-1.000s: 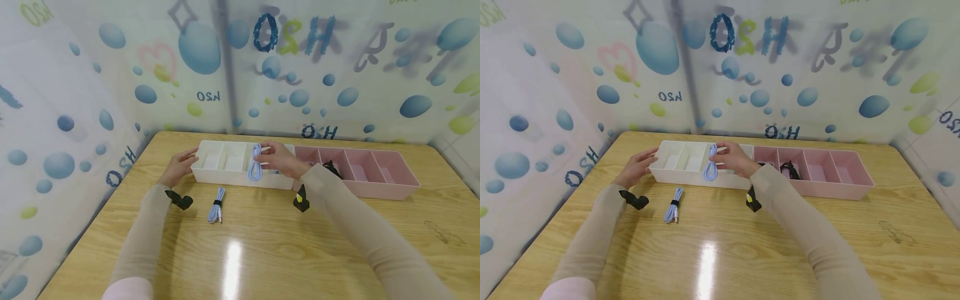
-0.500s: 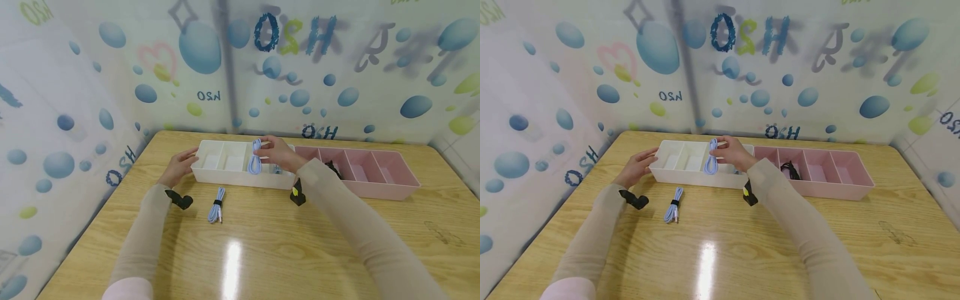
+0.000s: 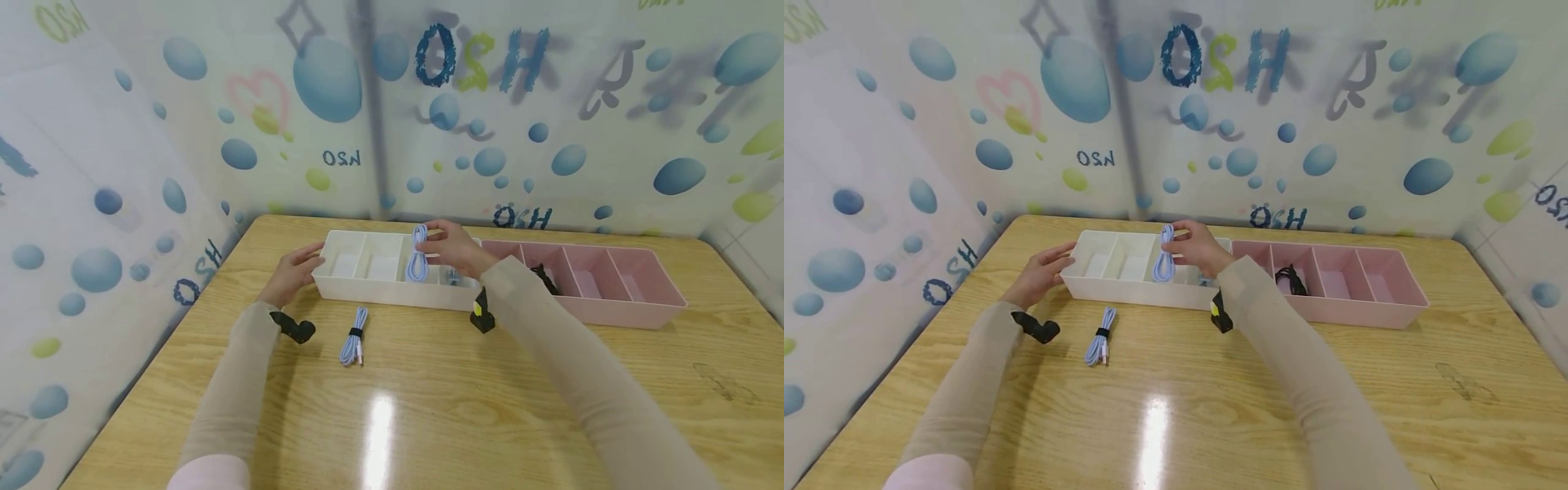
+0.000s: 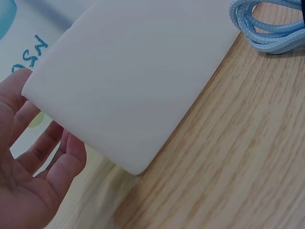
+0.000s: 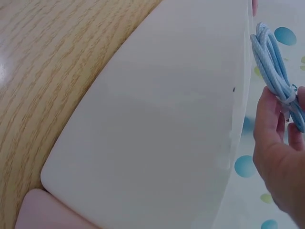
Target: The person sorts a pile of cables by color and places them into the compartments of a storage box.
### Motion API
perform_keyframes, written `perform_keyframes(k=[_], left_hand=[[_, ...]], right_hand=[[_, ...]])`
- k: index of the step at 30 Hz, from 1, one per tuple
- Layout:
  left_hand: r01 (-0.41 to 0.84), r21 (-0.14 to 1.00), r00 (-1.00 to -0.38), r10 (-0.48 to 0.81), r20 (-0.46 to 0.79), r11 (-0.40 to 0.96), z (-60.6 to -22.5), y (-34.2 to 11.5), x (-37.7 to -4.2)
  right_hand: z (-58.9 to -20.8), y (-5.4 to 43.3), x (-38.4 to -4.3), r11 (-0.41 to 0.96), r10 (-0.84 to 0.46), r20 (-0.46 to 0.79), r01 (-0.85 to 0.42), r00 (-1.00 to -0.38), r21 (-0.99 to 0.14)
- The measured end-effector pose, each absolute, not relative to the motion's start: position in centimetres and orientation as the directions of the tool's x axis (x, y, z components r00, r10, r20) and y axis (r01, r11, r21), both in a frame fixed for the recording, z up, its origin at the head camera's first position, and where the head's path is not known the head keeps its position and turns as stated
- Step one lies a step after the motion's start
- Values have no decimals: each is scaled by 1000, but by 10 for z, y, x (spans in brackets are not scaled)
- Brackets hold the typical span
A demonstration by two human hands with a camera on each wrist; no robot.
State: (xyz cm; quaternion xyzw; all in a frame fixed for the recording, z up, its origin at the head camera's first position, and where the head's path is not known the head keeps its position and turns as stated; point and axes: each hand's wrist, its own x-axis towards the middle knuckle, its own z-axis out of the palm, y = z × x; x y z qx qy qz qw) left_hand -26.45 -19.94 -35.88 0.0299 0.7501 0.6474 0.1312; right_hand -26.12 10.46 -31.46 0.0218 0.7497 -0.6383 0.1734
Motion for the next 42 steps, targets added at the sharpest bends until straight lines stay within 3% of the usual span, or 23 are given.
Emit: perform_keyframes(k=[21,42], left_hand=[[-114,981,-965,218,-147,155,-356,-198,-264],[-123,981,-965,213,-153,148,-359,-199,-265]], right_hand=[[-315,103,-272,305,-229,-282,207,-932,-930],[-331,88,-279,278,-136,-301,255,-944,-926]])
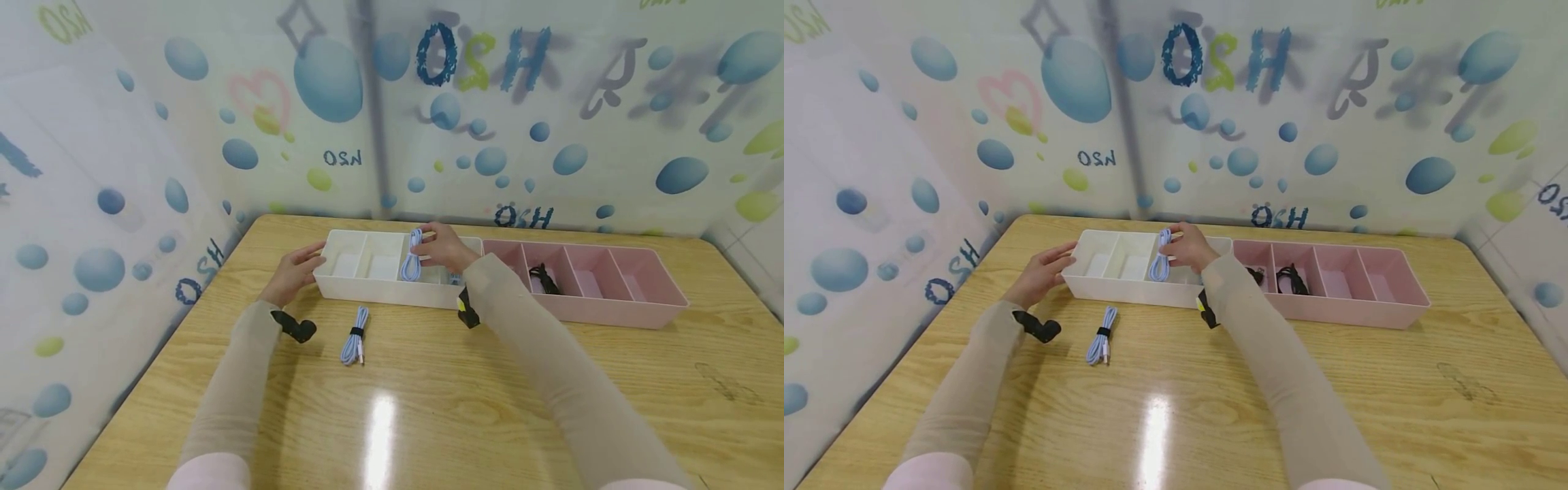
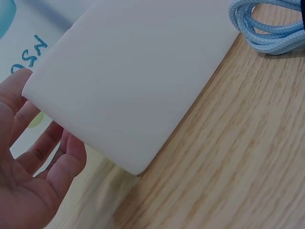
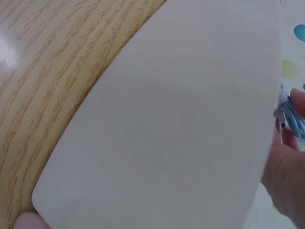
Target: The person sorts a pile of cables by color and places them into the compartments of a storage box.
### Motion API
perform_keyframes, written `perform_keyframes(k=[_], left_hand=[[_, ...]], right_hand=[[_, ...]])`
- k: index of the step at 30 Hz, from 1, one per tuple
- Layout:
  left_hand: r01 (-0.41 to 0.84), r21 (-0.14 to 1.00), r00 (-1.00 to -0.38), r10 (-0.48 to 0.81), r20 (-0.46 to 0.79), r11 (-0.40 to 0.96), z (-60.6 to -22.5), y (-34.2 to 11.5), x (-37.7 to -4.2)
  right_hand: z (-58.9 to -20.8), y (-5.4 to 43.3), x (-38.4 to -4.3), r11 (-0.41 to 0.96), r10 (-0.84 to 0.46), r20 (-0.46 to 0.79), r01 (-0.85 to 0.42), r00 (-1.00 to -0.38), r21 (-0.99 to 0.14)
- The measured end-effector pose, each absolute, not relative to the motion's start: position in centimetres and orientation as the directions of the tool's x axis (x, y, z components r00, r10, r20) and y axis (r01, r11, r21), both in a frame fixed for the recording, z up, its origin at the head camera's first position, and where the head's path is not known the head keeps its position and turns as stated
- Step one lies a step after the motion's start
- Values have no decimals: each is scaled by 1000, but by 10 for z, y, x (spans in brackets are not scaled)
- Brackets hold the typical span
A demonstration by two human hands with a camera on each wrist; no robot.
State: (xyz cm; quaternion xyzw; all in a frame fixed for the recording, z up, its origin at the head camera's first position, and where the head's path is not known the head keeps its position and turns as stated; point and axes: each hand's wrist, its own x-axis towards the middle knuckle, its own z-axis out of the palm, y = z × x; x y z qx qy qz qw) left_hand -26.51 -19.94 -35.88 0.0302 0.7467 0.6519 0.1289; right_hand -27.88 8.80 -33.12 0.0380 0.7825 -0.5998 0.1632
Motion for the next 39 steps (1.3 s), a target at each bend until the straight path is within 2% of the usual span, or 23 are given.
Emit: perform_keyframes(k=[5,10,24,39], left_hand=[[-113,984,-969,204,-140,140,-369,-202,-272],[-130,980,-966,204,-159,152,-359,-199,-265],[-92,983,-973,194,-122,156,-378,-207,-277],[-90,985,-971,208,-119,146,-378,-206,-277]], right_hand=[[-328,84,-276,282,-121,-315,272,-941,-920],[-328,81,-276,294,-117,-321,276,-940,-915],[-334,73,-275,314,-114,-286,239,-952,-919],[-338,70,-274,291,-70,-244,215,-967,-932]])
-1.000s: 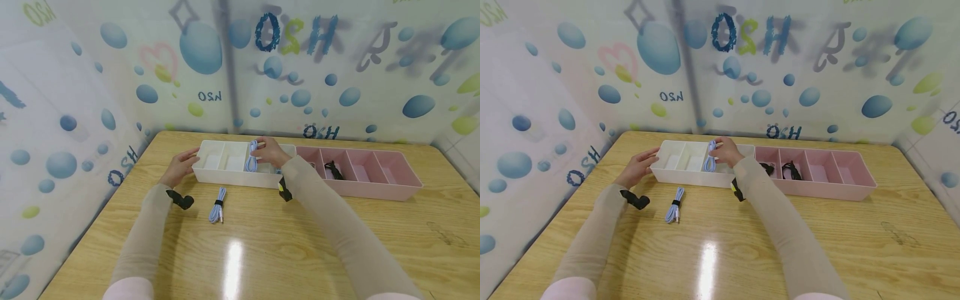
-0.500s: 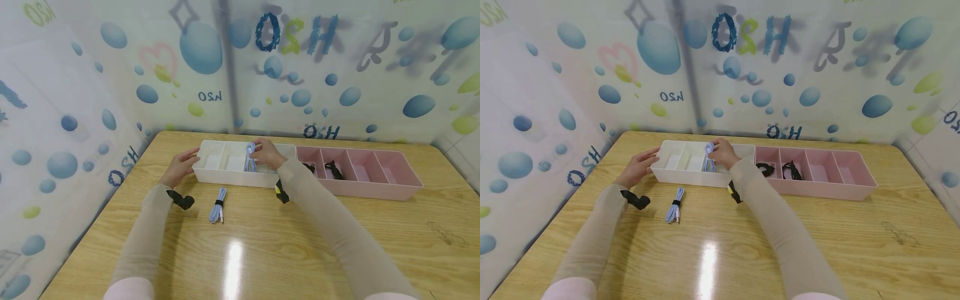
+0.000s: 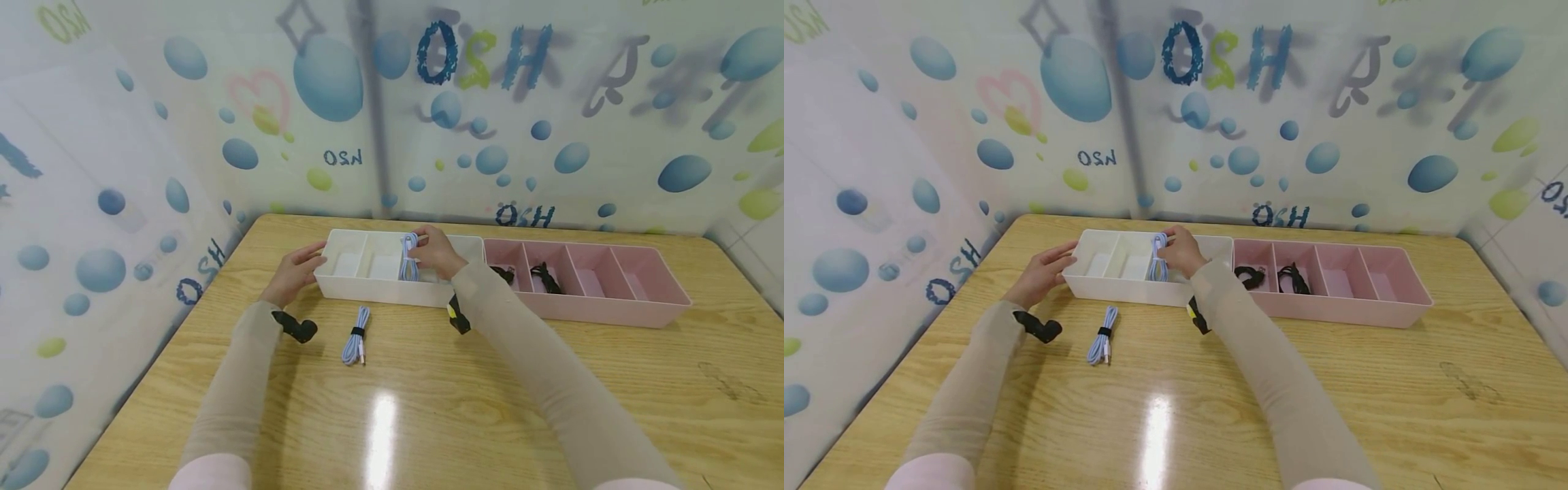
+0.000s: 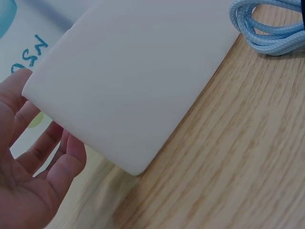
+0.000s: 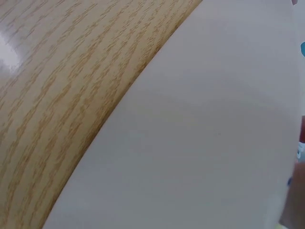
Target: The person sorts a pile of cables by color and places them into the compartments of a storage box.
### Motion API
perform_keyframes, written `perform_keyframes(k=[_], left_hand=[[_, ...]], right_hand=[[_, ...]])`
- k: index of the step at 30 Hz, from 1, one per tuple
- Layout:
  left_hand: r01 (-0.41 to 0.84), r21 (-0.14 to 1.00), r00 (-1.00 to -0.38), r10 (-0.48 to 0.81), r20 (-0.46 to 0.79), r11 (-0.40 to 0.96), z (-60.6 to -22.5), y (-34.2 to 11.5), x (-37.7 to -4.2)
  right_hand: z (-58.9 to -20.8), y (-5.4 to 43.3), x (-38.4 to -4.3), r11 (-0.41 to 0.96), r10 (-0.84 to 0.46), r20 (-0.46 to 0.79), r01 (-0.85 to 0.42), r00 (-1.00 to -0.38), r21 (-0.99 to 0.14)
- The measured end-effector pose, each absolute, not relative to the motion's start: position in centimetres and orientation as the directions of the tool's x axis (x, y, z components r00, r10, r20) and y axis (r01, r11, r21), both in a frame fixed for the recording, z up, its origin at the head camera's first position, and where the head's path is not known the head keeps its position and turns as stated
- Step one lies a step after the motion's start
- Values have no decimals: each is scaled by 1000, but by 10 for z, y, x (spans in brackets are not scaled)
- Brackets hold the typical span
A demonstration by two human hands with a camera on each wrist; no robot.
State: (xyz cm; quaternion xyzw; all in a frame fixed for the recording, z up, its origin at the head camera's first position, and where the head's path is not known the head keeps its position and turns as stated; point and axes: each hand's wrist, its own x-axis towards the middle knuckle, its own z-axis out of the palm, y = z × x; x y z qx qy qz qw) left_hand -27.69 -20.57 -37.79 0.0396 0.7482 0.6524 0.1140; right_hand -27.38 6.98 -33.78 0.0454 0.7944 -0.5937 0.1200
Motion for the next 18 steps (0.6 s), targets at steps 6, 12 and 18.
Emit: perform_keyframes(k=[6,12,18], left_hand=[[-94,987,-971,208,-120,131,-378,-205,-277],[-92,986,-970,211,-120,136,-379,-206,-277],[-88,988,-969,218,-114,125,-380,-207,-278]], right_hand=[[-337,70,-272,295,-43,-241,218,-970,-930],[-338,69,-273,293,-24,-239,222,-971,-930],[-339,68,-272,302,-22,-240,223,-970,-927]])
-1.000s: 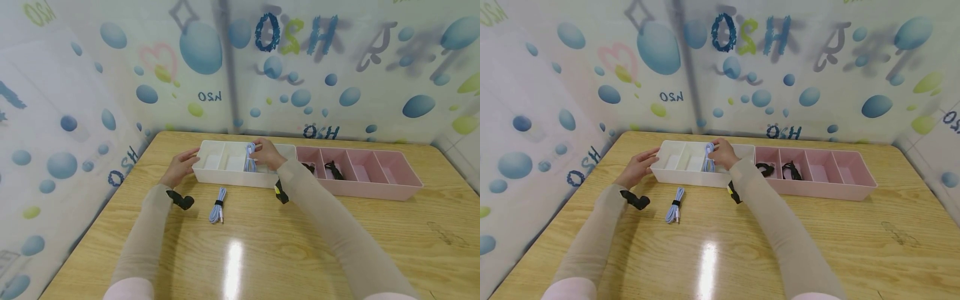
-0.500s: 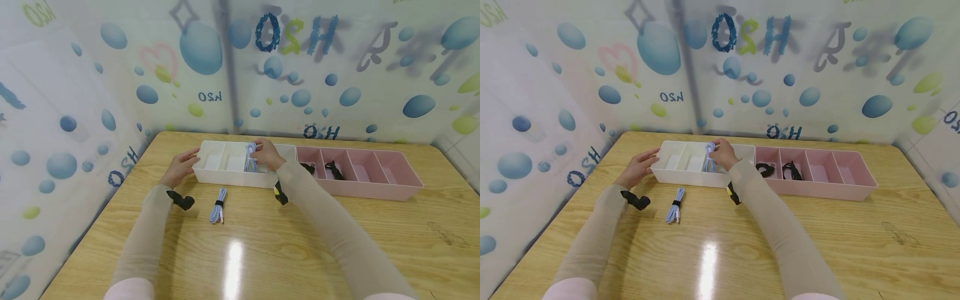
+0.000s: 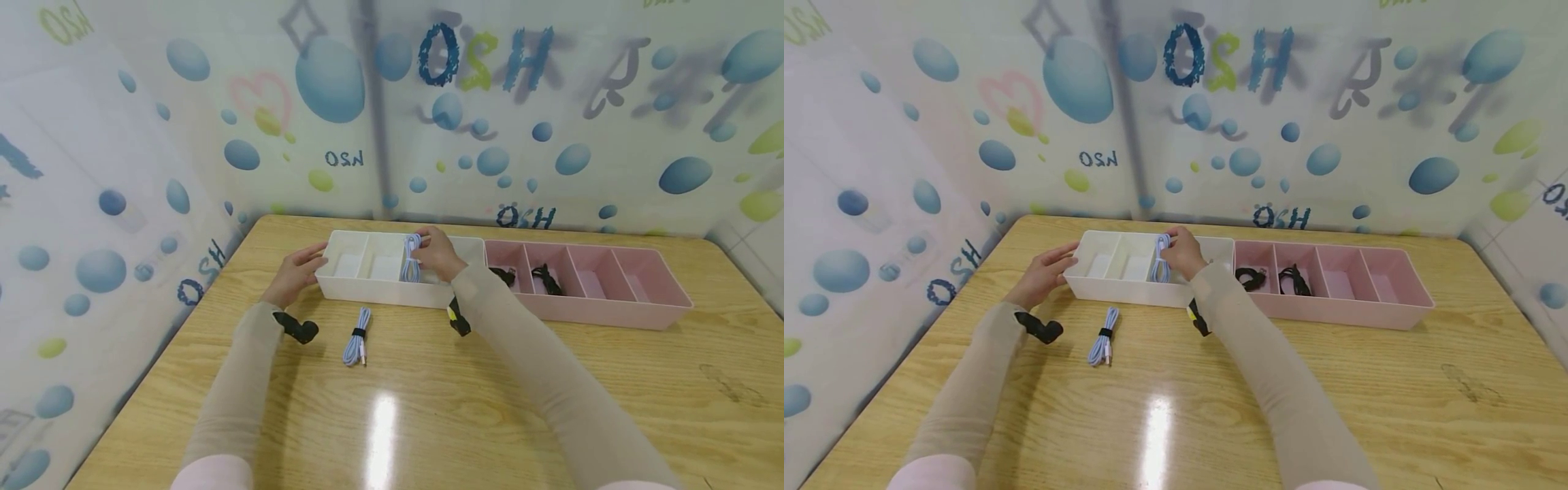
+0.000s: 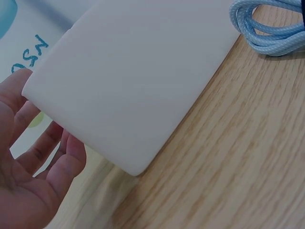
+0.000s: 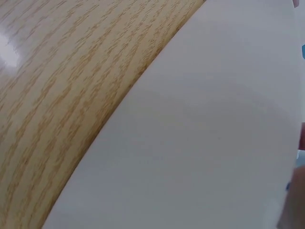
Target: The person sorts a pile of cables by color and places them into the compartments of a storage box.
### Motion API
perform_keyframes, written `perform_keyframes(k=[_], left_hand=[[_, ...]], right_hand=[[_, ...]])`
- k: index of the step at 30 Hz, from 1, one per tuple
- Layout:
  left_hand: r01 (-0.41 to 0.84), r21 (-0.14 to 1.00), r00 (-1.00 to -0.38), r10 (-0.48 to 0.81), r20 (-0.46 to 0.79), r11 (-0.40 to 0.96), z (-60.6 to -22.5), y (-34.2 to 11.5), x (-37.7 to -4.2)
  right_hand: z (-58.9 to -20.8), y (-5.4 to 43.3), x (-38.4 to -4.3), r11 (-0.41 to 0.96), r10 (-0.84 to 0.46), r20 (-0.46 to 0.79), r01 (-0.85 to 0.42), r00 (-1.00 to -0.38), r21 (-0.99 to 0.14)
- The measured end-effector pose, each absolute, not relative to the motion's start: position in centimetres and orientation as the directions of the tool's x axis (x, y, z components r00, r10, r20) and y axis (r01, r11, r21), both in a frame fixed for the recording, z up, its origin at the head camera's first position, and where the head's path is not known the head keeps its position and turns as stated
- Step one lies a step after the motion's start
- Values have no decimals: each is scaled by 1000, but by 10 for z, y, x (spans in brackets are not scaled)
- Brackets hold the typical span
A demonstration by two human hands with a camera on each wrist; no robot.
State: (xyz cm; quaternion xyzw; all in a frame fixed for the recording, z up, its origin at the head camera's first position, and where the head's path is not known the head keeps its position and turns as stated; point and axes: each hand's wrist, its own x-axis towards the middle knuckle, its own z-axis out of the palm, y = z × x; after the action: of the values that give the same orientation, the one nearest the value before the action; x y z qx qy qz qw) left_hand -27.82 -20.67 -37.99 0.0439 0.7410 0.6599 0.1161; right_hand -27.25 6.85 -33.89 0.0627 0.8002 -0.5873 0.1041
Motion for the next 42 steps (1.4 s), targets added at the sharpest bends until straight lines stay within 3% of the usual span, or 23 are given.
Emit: perform_keyframes(k=[25,42], left_hand=[[-109,981,-971,196,-140,163,-378,-206,-278],[-112,981,-971,192,-142,160,-379,-206,-277]], right_hand=[[-332,77,-270,470,-34,-242,198,-970,-860],[-335,77,-272,454,-28,-259,218,-966,-864]])
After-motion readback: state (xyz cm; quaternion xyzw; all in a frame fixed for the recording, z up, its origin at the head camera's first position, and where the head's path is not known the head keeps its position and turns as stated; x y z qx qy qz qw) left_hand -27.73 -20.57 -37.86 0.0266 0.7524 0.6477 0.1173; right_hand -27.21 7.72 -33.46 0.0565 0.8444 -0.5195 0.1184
